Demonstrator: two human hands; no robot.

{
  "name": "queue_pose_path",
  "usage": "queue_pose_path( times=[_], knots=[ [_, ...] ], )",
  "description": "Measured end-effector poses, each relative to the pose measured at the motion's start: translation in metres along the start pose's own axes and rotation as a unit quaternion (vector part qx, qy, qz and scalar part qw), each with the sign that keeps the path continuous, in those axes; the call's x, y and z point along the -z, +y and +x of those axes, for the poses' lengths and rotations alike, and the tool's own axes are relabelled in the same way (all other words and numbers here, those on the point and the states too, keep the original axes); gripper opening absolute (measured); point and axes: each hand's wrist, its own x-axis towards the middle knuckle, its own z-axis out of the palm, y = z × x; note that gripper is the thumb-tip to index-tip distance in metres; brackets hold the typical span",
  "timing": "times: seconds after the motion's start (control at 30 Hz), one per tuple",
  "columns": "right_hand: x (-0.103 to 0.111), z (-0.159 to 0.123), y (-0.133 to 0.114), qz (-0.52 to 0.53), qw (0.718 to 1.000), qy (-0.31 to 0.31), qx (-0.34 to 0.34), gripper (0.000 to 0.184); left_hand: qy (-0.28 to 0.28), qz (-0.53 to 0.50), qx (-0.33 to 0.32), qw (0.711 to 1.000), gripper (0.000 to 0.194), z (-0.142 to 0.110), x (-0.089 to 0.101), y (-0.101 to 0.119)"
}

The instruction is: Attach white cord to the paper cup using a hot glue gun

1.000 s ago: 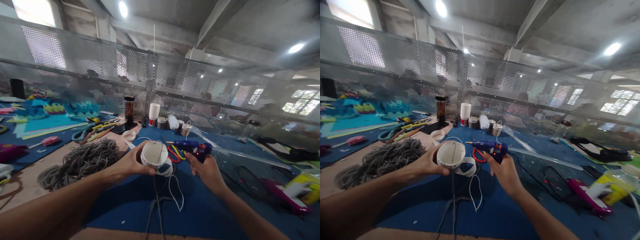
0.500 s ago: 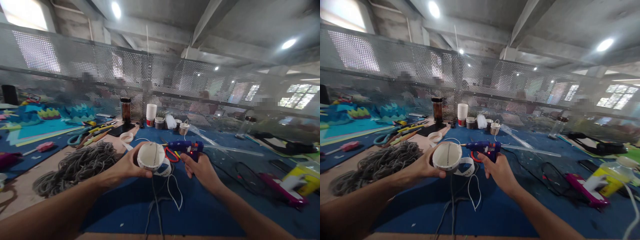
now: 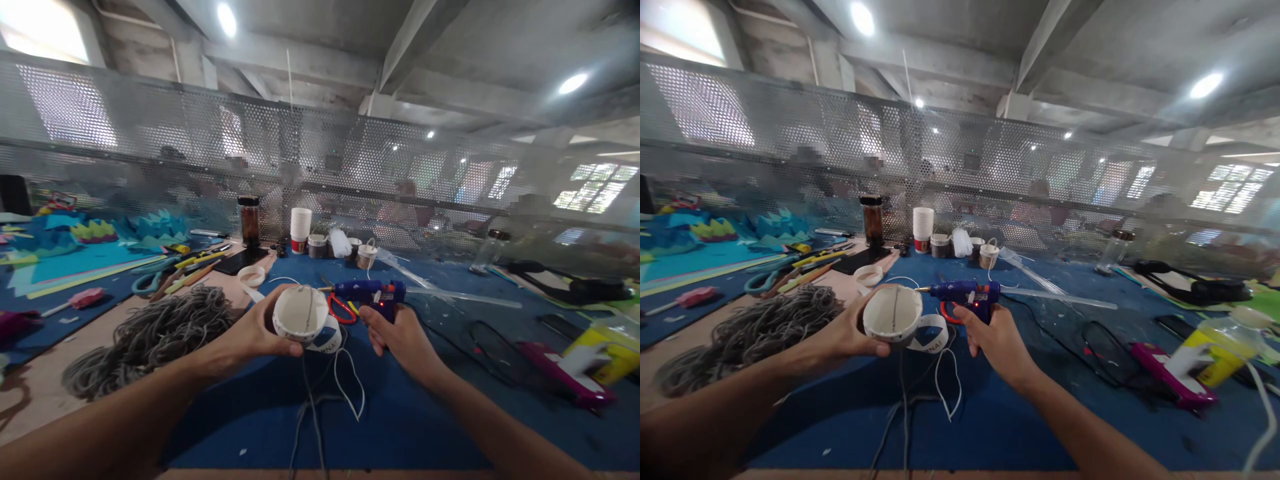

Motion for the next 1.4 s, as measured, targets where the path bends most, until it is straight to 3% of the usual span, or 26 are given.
queue_pose_path(
  times=[0.2,0.5,0.83,1.2,1.4],
  knots=[
    [0.000,-0.003,0.004,-0.040,0.999,0.023,0.012,0.056,-0.002,0.001,0.011,1.000,0.076,0.000,-0.003,0.007],
    [-0.001,-0.003,0.003,-0.049,0.995,0.084,0.024,0.032,0.003,-0.005,0.015,1.000,0.070,0.002,-0.003,0.006],
    [0.004,-0.002,0.018,-0.138,0.979,0.095,0.119,0.030,0.023,0.024,0.015,0.999,0.075,0.003,0.001,-0.002],
    [0.005,-0.003,0.017,-0.146,0.977,0.087,0.129,0.028,0.043,0.042,0.019,0.998,0.073,0.003,-0.001,0.009],
    [0.006,-0.002,0.022,-0.126,0.982,0.066,0.128,0.023,0.027,0.038,0.019,0.999,0.070,0.003,-0.002,0.008]
  ],
)
